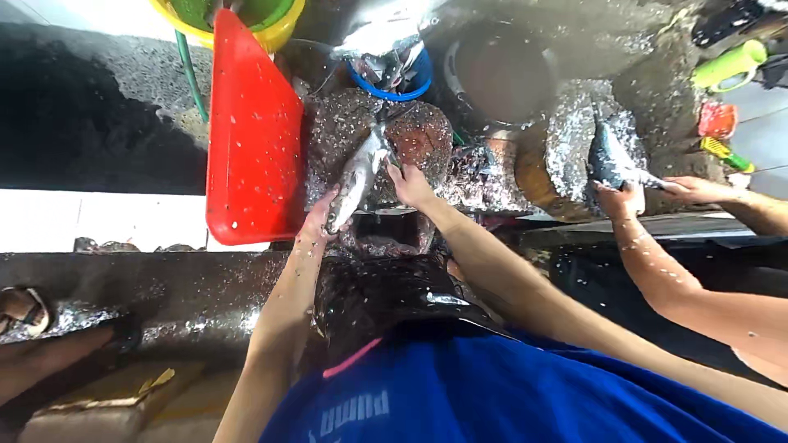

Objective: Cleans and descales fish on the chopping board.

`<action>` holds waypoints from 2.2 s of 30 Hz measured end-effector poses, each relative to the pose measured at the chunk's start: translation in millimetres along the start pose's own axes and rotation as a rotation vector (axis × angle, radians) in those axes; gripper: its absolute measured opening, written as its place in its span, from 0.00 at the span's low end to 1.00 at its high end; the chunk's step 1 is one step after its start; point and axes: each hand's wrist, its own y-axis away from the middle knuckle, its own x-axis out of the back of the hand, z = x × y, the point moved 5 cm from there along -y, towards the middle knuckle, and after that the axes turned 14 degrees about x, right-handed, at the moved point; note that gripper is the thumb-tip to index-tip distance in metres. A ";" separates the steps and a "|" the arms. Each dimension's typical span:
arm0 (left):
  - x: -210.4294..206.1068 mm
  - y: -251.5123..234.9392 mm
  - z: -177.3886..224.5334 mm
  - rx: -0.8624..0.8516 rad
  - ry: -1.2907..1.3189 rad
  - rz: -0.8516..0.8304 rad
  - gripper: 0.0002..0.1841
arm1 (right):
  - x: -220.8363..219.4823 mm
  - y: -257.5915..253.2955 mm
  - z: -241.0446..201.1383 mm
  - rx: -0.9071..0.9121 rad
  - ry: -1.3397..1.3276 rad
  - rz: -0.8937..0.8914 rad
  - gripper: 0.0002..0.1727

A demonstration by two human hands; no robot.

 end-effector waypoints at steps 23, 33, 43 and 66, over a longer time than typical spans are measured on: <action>32.4 15.7 -6.4 -0.190 -0.111 0.039 0.21 | -29.9 0.8 -28.9 -0.061 0.092 -0.034 0.34; 42.3 17.1 22.2 -0.108 -0.217 0.176 0.20 | -31.1 -24.4 -29.2 -0.030 -0.025 -0.089 0.33; 24.2 24.3 48.7 -0.080 -0.556 0.328 0.24 | -22.4 -32.6 -22.1 -0.090 -0.120 -0.029 0.29; -75.9 -52.6 62.9 -0.594 -1.741 1.021 0.50 | -13.7 159.7 100.8 -0.427 -0.172 0.018 0.35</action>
